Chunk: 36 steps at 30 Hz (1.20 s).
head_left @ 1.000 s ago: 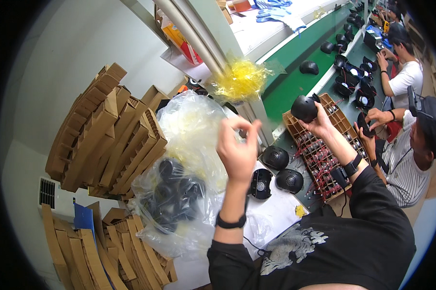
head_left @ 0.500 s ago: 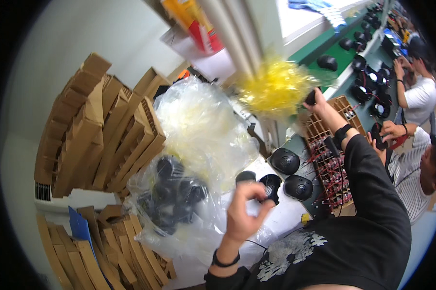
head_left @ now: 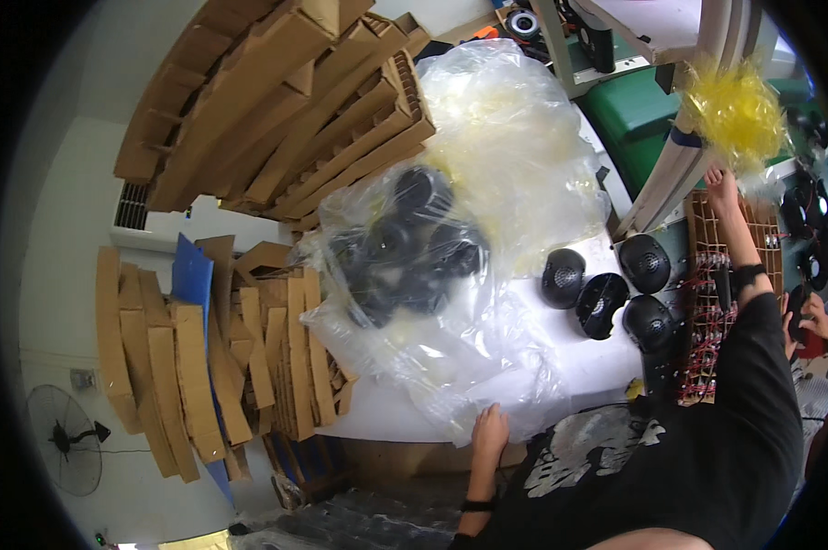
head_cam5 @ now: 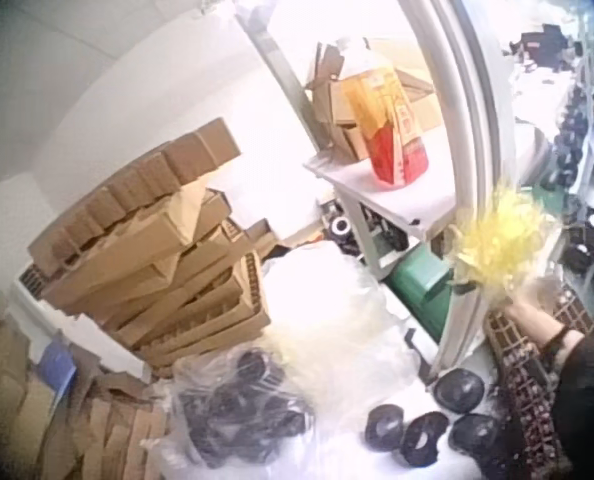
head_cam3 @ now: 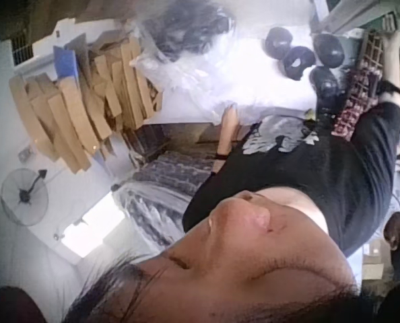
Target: The person joins two black plastic shell pieces together by hand and places the assembly on the table. They then pull a plastic bag from a pile, insert the assembled shell into it, and set the bagged item aside.
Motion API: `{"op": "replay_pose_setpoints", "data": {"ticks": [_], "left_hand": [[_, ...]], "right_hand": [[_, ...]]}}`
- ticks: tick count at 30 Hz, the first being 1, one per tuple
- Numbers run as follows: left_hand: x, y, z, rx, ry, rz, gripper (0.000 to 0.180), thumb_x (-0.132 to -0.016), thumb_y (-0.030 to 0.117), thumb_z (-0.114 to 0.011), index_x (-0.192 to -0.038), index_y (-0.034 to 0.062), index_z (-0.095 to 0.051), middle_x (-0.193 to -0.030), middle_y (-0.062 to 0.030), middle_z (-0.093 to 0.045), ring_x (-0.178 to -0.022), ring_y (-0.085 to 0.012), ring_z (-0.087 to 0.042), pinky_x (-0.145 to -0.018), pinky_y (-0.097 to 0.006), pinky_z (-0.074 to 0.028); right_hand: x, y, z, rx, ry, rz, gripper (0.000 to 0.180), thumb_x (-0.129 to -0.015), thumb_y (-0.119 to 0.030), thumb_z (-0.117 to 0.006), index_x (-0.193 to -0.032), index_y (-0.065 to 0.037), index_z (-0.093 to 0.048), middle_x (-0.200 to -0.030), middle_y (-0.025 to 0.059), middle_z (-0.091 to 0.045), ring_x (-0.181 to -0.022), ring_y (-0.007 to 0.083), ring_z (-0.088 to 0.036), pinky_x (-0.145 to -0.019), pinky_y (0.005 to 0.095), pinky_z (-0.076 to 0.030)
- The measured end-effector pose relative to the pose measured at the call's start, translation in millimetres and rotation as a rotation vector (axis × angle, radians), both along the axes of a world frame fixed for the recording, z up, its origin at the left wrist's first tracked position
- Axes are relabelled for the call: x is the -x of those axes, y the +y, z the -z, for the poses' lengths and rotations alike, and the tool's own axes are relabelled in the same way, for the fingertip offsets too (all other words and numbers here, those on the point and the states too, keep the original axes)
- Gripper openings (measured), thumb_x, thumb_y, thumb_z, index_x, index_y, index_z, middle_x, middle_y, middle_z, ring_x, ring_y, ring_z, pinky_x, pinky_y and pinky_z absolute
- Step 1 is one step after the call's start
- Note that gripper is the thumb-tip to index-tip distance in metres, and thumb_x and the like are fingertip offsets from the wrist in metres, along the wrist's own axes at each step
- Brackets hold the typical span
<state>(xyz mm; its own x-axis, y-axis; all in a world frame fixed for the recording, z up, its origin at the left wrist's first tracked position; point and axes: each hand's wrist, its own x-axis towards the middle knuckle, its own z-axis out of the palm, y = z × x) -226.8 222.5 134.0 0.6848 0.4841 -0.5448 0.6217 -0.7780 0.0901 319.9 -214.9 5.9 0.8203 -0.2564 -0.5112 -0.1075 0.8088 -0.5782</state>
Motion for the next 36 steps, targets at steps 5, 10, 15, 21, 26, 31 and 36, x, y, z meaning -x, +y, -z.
{"op": "replay_pose_setpoints", "data": {"ticks": [5, 10, 15, 21, 26, 31, 36], "left_hand": [[-26, 14, 58, 0.165, -0.548, 0.16, 0.046, -0.086, 0.019, -0.051, -0.127, -0.0017, -0.044, -0.12, -0.0258, -0.05, -0.108, -0.0423, -0.048, -0.094, -0.046, -0.039], [-79, 30, 80, -0.089, -0.478, 0.195, 0.058, -0.084, 0.016, -0.053, -0.134, -0.002, -0.032, -0.135, -0.0286, -0.034, -0.125, -0.0423, -0.033, -0.103, -0.046, -0.03], [-140, 88, 76, -0.142, -0.843, 0.023, 0.078, -0.08, 0.018, -0.06, -0.142, -0.0018, -0.016, -0.145, -0.0268, -0.015, -0.136, -0.0399, -0.014, -0.112, -0.045, -0.013], [-179, 142, 51, -0.278, -0.734, 0.132, 0.095, -0.075, 0.02, -0.066, -0.141, -0.0064, -0.004, -0.14, -0.03, -0.023, -0.132, -0.0392, -0.024, -0.112, -0.045, -0.013], [-202, 119, 8, -0.122, -0.399, -0.049, 0.099, -0.072, 0.033, -0.07, -0.14, -0.0059, -0.009, -0.123, -0.0285, -0.048, -0.115, -0.0372, -0.048, -0.108, -0.042, -0.021], [-152, 90, 17, 0.02, -0.894, -0.245, 0.077, -0.075, 0.042, -0.069, -0.129, -0.0005, -0.034, -0.099, -0.023, -0.06, -0.097, -0.0359, -0.056, -0.089, -0.042, -0.038], [-66, 35, 52, 0.482, -0.974, -0.226, 0.038, -0.088, 0.025, -0.06, -0.114, -0.0005, -0.049, -0.092, -0.0134, -0.061, -0.083, -0.0225, -0.059, -0.075, -0.033, -0.045]], "right_hand": [[103, 16, -111, 0.192, -0.258, -0.416, 0.039, -0.094, -0.027, -0.049, -0.127, -0.007, -0.045, -0.115, 0.0054, -0.057, -0.099, 0.0145, -0.057, -0.084, 0.0275, -0.045], [185, 38, -155, 0.25, -0.321, -0.582, 0.039, -0.093, -0.024, -0.051, -0.127, -0.007, -0.045, -0.105, 0.001, -0.061, -0.086, 0.0097, -0.058, -0.075, 0.0234, -0.045], [234, 41, -165, 0.321, -0.264, -0.666, 0.038, -0.092, -0.02, -0.052, -0.127, -0.005, -0.044, -0.101, 0.0019, -0.06, -0.083, 0.0086, -0.058, -0.069, 0.0212, -0.045], [259, 47, -184, 0.313, -0.249, -0.68, 0.038, -0.091, -0.018, -0.053, -0.126, -0.005, -0.044, -0.101, 0.0023, -0.06, -0.081, 0.0091, -0.058, -0.07, 0.0221, -0.044], [263, 48, -188, 0.32, -0.281, -0.682, 0.037, -0.091, -0.017, -0.053, -0.125, -0.005, -0.045, -0.102, 0.0026, -0.059, -0.083, 0.0094, -0.058, -0.072, 0.0221, -0.043], [275, 73, -205, 0.545, -0.315, -0.827, 0.04, -0.089, -0.021, -0.056, -0.124, -0.004, -0.047, -0.105, 0.0043, -0.058, -0.089, 0.0102, -0.055, -0.076, 0.0225, -0.043], [291, 93, -196, 0.657, -0.52, -1.136, 0.04, -0.085, -0.007, -0.059, -0.123, -0.003, -0.047, -0.104, 0.0064, -0.057, -0.095, 0.0107, -0.054, -0.084, 0.026, -0.044]]}}
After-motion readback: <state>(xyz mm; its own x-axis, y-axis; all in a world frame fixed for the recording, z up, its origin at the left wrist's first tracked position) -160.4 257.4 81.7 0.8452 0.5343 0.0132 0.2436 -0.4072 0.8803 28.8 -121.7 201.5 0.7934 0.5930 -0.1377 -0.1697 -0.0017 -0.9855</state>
